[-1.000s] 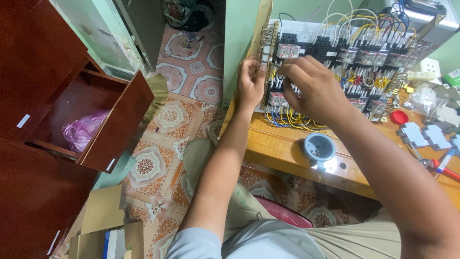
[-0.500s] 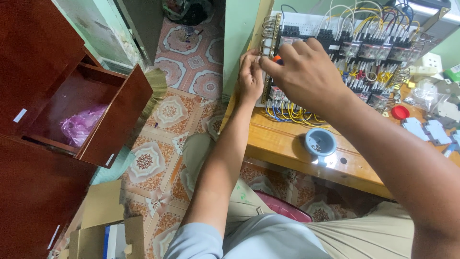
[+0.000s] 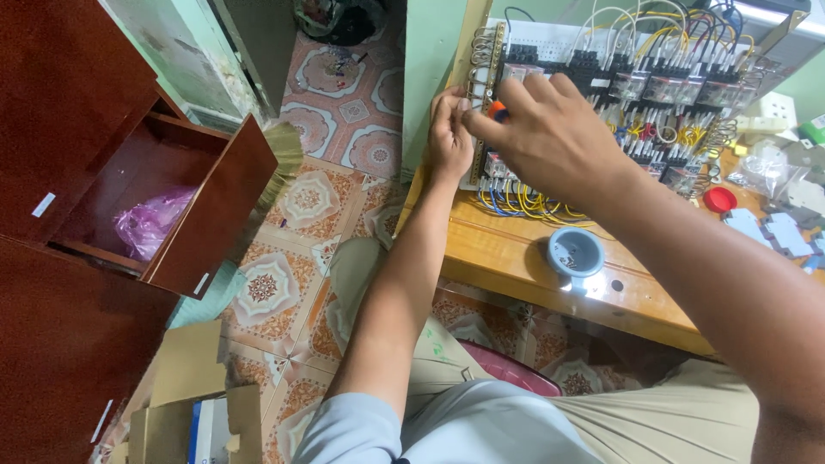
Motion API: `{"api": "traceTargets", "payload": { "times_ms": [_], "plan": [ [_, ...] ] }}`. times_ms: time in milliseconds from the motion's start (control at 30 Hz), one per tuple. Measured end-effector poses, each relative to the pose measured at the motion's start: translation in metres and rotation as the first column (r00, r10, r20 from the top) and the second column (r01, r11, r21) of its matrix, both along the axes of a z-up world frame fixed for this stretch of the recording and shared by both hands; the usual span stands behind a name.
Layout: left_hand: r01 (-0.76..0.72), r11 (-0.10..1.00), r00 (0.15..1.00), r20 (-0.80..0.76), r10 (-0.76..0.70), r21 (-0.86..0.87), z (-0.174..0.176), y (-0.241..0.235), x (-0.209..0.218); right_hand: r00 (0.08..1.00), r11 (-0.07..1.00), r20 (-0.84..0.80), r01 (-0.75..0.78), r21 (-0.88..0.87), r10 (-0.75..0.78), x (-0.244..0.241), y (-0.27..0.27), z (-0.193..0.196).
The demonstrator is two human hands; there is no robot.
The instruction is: The person uses a screwdriver to tighten screws on a vertical electronic board with numerous wires and components. They repeatedly pick up the screwdriver, adjust the board, and tighten screws at various points on the board throughout the clip.
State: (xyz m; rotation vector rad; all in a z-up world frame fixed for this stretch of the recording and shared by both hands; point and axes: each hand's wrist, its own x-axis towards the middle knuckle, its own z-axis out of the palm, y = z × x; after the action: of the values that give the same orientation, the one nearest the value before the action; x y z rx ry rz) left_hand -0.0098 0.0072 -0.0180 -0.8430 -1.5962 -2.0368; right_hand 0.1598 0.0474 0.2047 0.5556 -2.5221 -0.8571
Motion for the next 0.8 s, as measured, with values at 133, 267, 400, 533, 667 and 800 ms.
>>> {"api": "traceTargets", "payload": {
  "times_ms": [133, 267, 400, 533, 667, 800],
  "plan": [
    [0.004, 0.994, 0.999, 0.039, 0.0, -0.113, 0.012, -0.01, 0.008, 0.997, 0.994, -0.051, 0.055, -0.094, -0.06, 0.001, 0.009, -0.002],
    [-0.029, 0.998, 1.0, -0.011, 0.028, -0.057, 0.008, -0.007, 0.005, 0.979, 0.979, -0.029, 0.199, -0.035, -0.2, -0.003, 0.007, -0.004],
    [0.005, 0.996, 1.0, -0.023, -0.007, -0.089, 0.004, -0.009, 0.002, 0.999, 1.0, -0.033, 0.007, -0.017, -0.007, -0.004, 0.003, 0.006],
    [0.004, 0.999, 1.0, -0.013, -0.004, -0.04, 0.003, -0.005, 0.002, 0.989, 0.997, 0.142, 0.045, -0.064, -0.036, -0.006, -0.005, 0.006],
    [-0.003, 1.0, 1.0, -0.022, 0.003, -0.027, 0.004, -0.005, 0.002, 0.999, 0.978, 0.032, -0.007, -0.209, 0.014, -0.01, -0.007, 0.0],
    [-0.053, 0.996, 0.998, -0.049, 0.049, -0.073, 0.006, -0.009, 0.004, 0.995, 0.991, -0.076, -0.074, -0.116, 0.066, -0.012, -0.007, 0.004]
  ]
}}
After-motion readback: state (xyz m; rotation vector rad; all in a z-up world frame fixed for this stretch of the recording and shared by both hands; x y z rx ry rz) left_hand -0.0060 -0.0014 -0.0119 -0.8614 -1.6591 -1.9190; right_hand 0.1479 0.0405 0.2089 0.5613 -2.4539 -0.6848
